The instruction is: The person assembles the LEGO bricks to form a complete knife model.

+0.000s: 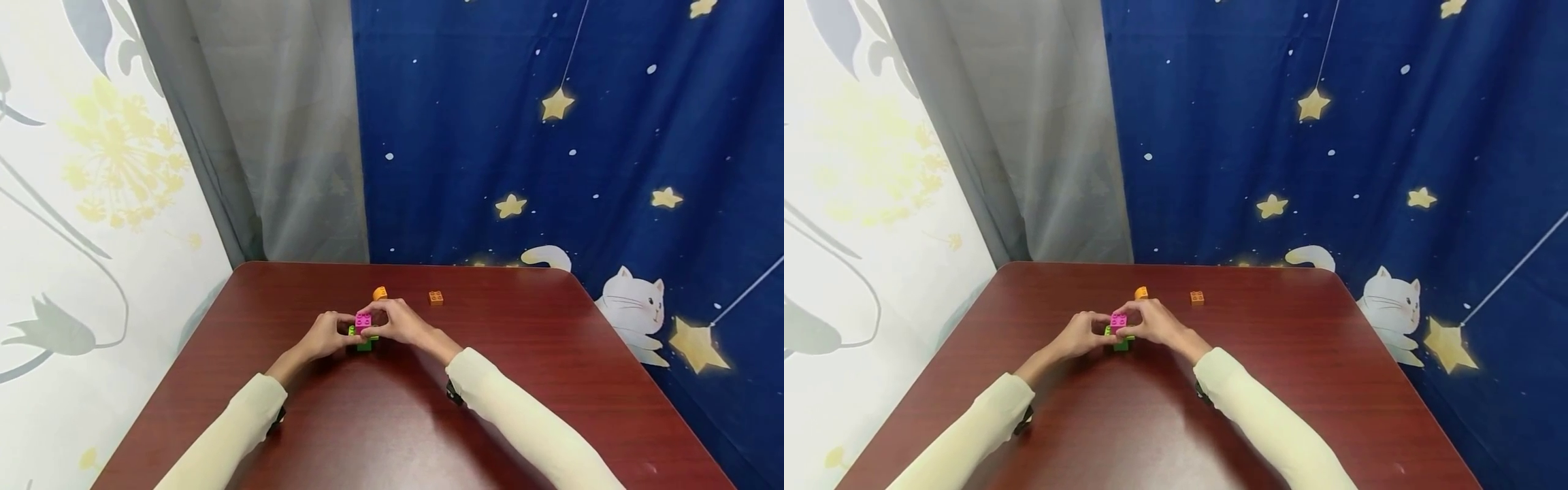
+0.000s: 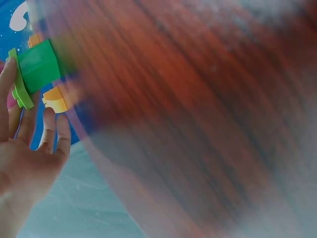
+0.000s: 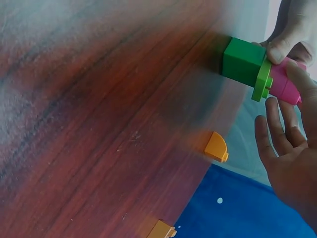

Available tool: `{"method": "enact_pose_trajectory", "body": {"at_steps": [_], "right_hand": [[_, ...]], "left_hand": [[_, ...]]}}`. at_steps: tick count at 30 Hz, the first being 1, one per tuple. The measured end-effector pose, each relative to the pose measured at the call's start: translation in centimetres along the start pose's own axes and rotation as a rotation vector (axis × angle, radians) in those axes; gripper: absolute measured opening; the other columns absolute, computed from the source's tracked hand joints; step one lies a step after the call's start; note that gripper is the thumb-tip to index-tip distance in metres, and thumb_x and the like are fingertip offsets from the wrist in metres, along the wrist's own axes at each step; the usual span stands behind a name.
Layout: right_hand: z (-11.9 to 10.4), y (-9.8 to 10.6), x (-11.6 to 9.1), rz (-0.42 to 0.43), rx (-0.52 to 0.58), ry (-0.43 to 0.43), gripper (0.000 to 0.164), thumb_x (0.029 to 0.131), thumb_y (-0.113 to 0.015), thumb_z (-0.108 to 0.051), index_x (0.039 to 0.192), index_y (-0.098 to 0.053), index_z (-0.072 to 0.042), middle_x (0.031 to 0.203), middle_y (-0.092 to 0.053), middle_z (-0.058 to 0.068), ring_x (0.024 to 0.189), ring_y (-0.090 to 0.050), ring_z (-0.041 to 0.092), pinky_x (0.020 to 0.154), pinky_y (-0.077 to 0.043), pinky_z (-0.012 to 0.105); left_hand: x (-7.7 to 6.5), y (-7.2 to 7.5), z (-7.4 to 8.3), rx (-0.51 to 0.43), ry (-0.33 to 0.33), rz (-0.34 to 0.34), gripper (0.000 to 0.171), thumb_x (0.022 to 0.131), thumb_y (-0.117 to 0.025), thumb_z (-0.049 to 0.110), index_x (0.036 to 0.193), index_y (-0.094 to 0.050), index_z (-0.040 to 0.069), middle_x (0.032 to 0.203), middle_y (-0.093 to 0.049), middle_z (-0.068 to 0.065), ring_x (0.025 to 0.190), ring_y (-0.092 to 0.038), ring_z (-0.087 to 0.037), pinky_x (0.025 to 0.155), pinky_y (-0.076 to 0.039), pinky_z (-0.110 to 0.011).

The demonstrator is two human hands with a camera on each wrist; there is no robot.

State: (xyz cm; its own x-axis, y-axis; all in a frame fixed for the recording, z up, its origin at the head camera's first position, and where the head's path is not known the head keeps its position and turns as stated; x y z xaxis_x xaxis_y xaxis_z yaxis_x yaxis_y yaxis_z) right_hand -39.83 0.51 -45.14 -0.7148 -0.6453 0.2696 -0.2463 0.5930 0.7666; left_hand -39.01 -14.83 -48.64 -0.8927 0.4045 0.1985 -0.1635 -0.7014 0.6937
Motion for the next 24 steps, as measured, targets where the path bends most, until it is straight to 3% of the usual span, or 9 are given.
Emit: {"method": "enact_pose_trajectory", "body": {"at_steps": [7, 14, 18, 24], "right_hand": [[0.15, -0.34, -0.15, 0.022, -0.002, -0.006, 0.040, 0.087, -0.087, -0.028, 0.123, -0.074, -0.016, 0.107, -0.076, -0.001, 0.092, -0.070, 0.022, 0.084, -0.058, 0.041], [0.23, -0.13, -0.08, 0.037, 0.002, 0.001, 0.040, 0.086, -0.087, -0.031, 0.122, -0.074, -0.019, 0.103, -0.076, -0.007, 0.088, -0.068, 0.009, 0.080, -0.057, 0.030], [0.21, 0.01, -0.20, 0.042, -0.004, -0.001, 0.041, 0.085, -0.088, -0.031, 0.122, -0.074, -0.019, 0.105, -0.076, -0.006, 0.090, -0.070, 0.013, 0.082, -0.056, 0.029], [0.27, -0.12, -0.50, 0.047, -0.022, 0.016, 0.040, 0.087, -0.087, -0.029, 0.123, -0.073, -0.018, 0.108, -0.076, 0.000, 0.091, -0.070, 0.025, 0.084, -0.058, 0.040]], "left_hand": [[-0.30, 0.11, -0.12, 0.022, -0.008, 0.013, 0.040, 0.086, -0.087, 0.030, 0.118, -0.077, 0.008, 0.107, -0.077, -0.004, 0.090, -0.071, -0.012, 0.083, -0.059, -0.039], [-0.19, 0.21, -0.09, 0.032, 0.003, 0.037, 0.043, 0.086, -0.088, 0.030, 0.121, -0.076, 0.007, 0.110, -0.076, -0.005, 0.091, -0.069, -0.012, 0.083, -0.058, -0.039], [-0.20, 0.05, 0.12, 0.017, 0.010, 0.011, 0.046, 0.088, -0.086, 0.030, 0.124, -0.074, 0.006, 0.109, -0.076, -0.005, 0.091, -0.069, -0.013, 0.083, -0.058, -0.038], [-0.99, -0.15, 0.34, -0.012, 0.062, -0.021, 0.052, 0.091, -0.083, 0.035, 0.134, -0.067, 0.011, 0.113, -0.073, -0.002, 0.094, -0.067, -0.014, 0.086, -0.057, -0.039]]}}
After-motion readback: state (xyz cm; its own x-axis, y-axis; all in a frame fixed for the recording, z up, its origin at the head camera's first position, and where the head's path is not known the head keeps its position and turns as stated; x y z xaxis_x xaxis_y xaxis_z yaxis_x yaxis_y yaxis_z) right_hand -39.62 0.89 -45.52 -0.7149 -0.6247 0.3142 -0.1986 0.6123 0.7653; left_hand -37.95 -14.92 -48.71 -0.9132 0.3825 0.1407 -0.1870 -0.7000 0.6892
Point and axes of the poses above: each hand's wrist, its own x-axis towards the middle knuckle, its own y-axis out of the back of the hand, z = x × y, the point moved 7 cm from there along x, towards the middle knuckle
